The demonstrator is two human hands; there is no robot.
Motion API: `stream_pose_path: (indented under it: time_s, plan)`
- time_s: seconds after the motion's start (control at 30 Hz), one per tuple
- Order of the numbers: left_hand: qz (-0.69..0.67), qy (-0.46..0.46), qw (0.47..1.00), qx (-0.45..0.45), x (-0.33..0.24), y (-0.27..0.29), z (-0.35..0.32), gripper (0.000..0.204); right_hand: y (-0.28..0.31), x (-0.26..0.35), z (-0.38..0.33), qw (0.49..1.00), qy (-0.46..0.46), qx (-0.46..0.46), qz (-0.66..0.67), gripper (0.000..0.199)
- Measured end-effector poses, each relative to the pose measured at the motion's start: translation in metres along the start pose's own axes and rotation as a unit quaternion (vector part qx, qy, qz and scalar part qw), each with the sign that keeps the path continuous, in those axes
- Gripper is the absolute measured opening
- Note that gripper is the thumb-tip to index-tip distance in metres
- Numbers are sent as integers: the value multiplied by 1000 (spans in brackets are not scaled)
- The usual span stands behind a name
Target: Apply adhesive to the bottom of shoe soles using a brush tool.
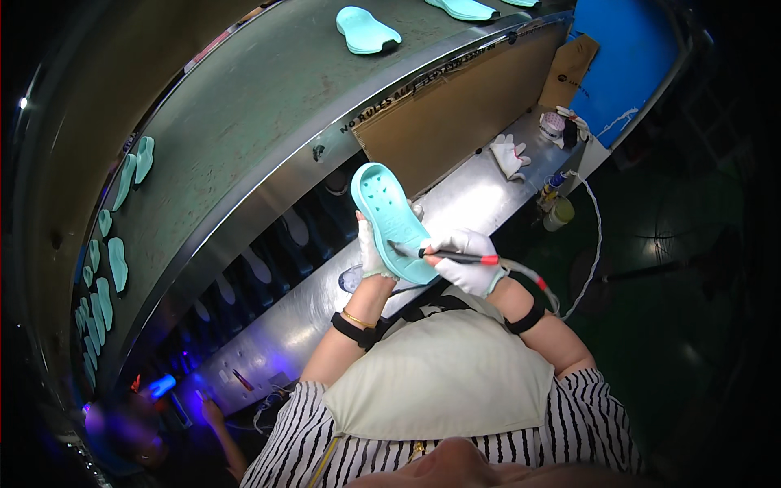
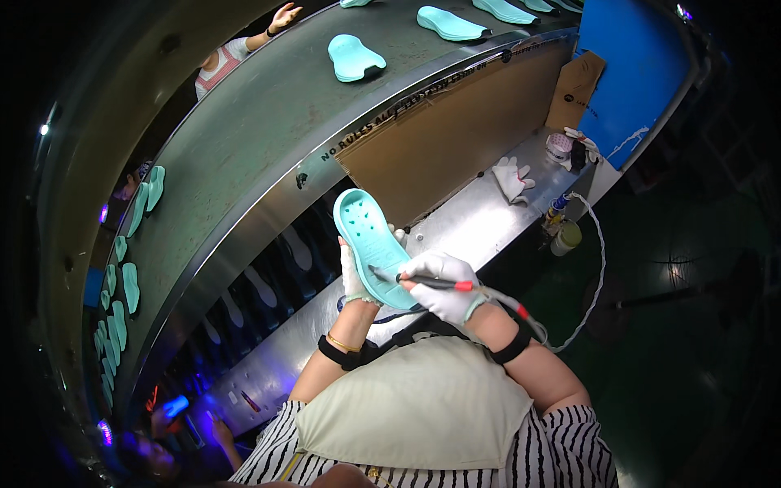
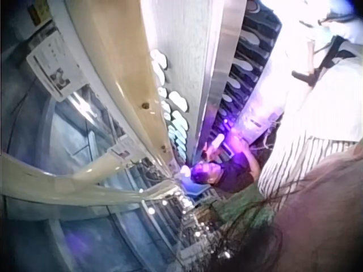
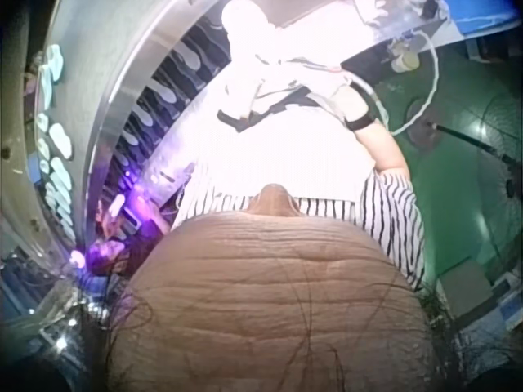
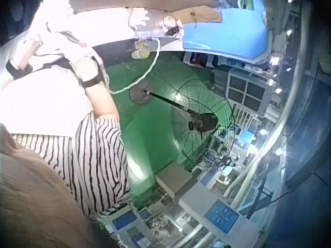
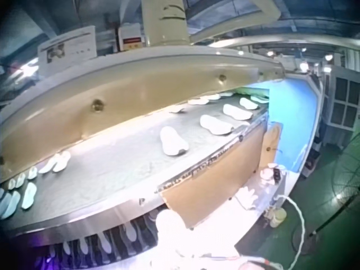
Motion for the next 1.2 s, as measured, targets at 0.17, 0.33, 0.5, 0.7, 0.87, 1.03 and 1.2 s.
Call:
stream_pose_path:
  time_s: [0.17,0.33,0.5,0.7,0.87,1.03,1.2]
  plan:
    - [-42,15,999,26,1,-19,4,72,0,-2,-4,993,-64,18,100,12]
    - [-54,64,996,-11,13,-27,-11,81,31,2,3,983,-82,-41,160,9]
    - [4,15,1000,-26,18,-30,-4,80,7,-1,-4,987,-3,-32,156,15]
    - [-45,20,999,4,12,-37,-2,78,13,15,-3,999,2,-36,-38,16]
    - [-30,60,998,-11,5,-30,-2,77,2,33,-3,990,96,31,-97,13]
    - [-13,91,996,-21,2,-32,1,75,1,10,-2,999,40,28,23,12]
    - [-26,134,990,20,-3,-27,-3,74,-7,21,-11,996,54,48,54,11]
Point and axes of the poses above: each hand's wrist, its own z-axis towards the middle knuckle, its own y-axis out of the back of the hand, x = y × z, the point moved 6 cm from there along z, towards the middle knuckle, and after that the axes turned 9 degrees about x, right-handed, at the moved point
